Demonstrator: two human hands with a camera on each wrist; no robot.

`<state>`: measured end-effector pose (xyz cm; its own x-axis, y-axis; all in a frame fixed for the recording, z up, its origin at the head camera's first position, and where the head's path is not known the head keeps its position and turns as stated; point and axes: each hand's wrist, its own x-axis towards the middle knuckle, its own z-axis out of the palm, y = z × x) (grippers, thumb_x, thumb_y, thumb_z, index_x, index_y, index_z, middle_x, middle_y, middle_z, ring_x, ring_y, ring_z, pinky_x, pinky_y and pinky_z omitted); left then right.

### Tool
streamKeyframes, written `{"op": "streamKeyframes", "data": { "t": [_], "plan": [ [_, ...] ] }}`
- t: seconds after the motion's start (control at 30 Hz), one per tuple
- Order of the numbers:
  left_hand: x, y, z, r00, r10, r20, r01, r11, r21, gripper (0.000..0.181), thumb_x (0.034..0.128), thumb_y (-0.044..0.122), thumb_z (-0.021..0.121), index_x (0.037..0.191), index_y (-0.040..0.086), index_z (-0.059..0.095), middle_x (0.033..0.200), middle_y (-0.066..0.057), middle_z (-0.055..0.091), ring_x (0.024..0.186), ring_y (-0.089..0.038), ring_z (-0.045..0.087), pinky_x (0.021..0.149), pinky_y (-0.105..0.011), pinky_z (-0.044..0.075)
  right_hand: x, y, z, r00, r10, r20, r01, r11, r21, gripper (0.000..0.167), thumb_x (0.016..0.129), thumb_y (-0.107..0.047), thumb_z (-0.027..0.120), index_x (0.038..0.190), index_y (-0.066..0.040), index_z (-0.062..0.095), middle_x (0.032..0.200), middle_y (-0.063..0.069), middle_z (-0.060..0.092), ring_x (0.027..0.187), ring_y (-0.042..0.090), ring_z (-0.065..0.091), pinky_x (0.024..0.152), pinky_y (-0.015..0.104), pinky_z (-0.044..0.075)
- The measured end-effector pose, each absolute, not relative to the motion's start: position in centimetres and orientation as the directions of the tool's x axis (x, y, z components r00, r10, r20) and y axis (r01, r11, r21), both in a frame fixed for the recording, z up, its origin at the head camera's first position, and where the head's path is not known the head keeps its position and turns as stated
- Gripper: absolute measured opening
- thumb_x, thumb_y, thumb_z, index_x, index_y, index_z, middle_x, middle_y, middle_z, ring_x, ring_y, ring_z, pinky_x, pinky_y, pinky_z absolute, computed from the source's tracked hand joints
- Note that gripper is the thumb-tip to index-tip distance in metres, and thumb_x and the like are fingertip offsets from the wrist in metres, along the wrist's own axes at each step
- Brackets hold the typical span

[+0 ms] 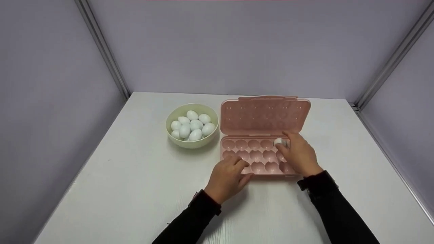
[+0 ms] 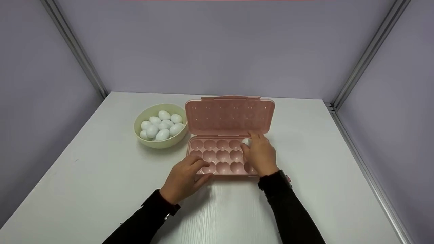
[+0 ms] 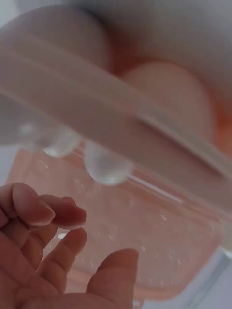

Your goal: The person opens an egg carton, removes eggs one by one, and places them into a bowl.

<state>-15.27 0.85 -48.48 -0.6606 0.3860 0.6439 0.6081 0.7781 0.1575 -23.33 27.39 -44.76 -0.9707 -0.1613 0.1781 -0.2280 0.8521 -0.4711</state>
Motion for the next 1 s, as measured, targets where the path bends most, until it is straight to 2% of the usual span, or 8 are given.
{"op": "streamKeyframes", "data": {
  "t": [0.07,0.2,0.5,0.67,0.77,0.83,0.9,1.0],
  "plan": [
    [-15.3,0.8,-48.6,-0.665,0.39,0.636,0.608,0.778,0.159,0.028,0.0894,0.039,0.085,0.102,0.017,0.073,0.098,0.004,0.068,0.092,-0.015,0.067,0.074,-0.026,0.057,-24.0,27.5,-45.1,-0.981,-0.153,0.117,-0.189,0.89,-0.415,0.062,0.104,-0.032,0.066,0.154,0.001,0.051,0.151,0.03,0.056,0.138,0.05,0.058,0.104,0.068,0.052],
    [-15.3,0.8,-48.9,-0.676,0.391,0.625,0.601,0.783,0.161,0.028,0.0892,0.039,0.085,0.103,0.017,0.073,0.097,0.004,0.069,0.092,-0.015,0.067,0.074,-0.026,0.057,-24.8,27.2,-45.9,-0.985,-0.153,0.084,-0.172,0.936,-0.307,0.052,0.102,-0.029,0.066,0.145,-0.001,0.059,0.138,0.028,0.065,0.122,0.05,0.067,0.091,0.068,0.057],
    [-15.5,0.6,-48.8,-0.657,0.382,0.65,0.591,0.797,0.128,0.028,0.0875,0.039,0.085,0.102,0.018,0.074,0.097,0.004,0.069,0.094,-0.015,0.068,0.071,-0.027,0.057,-25.7,25.9,-46.7,-0.959,-0.181,0.22,-0.22,0.96,-0.172,0.035,0.096,-0.017,0.071,0.125,0.002,0.067,0.108,0.028,0.073,0.095,0.051,0.072,0.072,0.067,0.06],
    [-15.5,0.6,-48.8,-0.658,0.382,0.649,0.592,0.795,0.132,0.028,0.0879,0.038,0.086,0.102,0.017,0.073,0.097,0.003,0.068,0.092,-0.014,0.068,0.073,-0.027,0.058,-25.5,25.9,-46.7,-0.954,-0.172,0.246,-0.218,0.96,-0.176,0.032,0.098,-0.02,0.072,0.119,0.004,0.066,0.104,0.029,0.071,0.092,0.051,0.072,0.072,0.065,0.059],
    [-15.5,0.6,-48.9,-0.665,0.381,0.642,0.592,0.793,0.144,0.027,0.0888,0.038,0.085,0.102,0.017,0.073,0.098,0.003,0.068,0.092,-0.014,0.068,0.073,-0.027,0.058,-24.9,26.1,-46.4,-0.958,-0.149,0.245,-0.208,0.949,-0.235,0.033,0.102,-0.023,0.069,0.123,0.002,0.064,0.108,0.028,0.071,0.097,0.05,0.072,0.075,0.064,0.058],
    [-15.4,0.7,-48.9,-0.668,0.375,0.642,0.591,0.792,0.152,0.028,0.0897,0.039,0.084,0.103,0.017,0.073,0.099,0.003,0.068,0.091,-0.015,0.068,0.072,-0.027,0.058,-24.3,26.2,-46.1,-0.958,-0.117,0.26,-0.202,0.923,-0.328,0.035,0.103,-0.027,0.067,0.127,-0.002,0.065,0.11,0.025,0.073,0.099,0.046,0.073,0.076,0.062,0.057],
    [-15.4,0.6,-48.8,-0.669,0.362,0.649,0.589,0.791,0.166,0.028,0.0907,0.039,0.083,0.104,0.017,0.072,0.099,0.002,0.068,0.09,-0.015,0.068,0.071,-0.027,0.057,-23.6,26.2,-45.9,-0.96,-0.09,0.264,-0.211,0.851,-0.48,0.037,0.105,-0.031,0.067,0.132,-0.005,0.066,0.112,0.021,0.072,0.099,0.04,0.071,0.079,0.052,0.057],
    [-15.5,0.6,-48.5,-0.664,0.332,0.67,0.588,0.785,0.194,0.03,0.0912,0.037,0.083,0.11,0.016,0.072,0.103,0.001,0.069,0.091,-0.015,0.068,0.071,-0.027,0.058,-22.4,25.8,-46.2,-0.972,-0.077,0.221,-0.22,0.626,-0.748,0.04,0.106,-0.035,0.068,0.135,-0.007,0.067,0.114,0.017,0.073,0.099,0.028,0.068,0.081,0.035,0.055]
  ]
}}
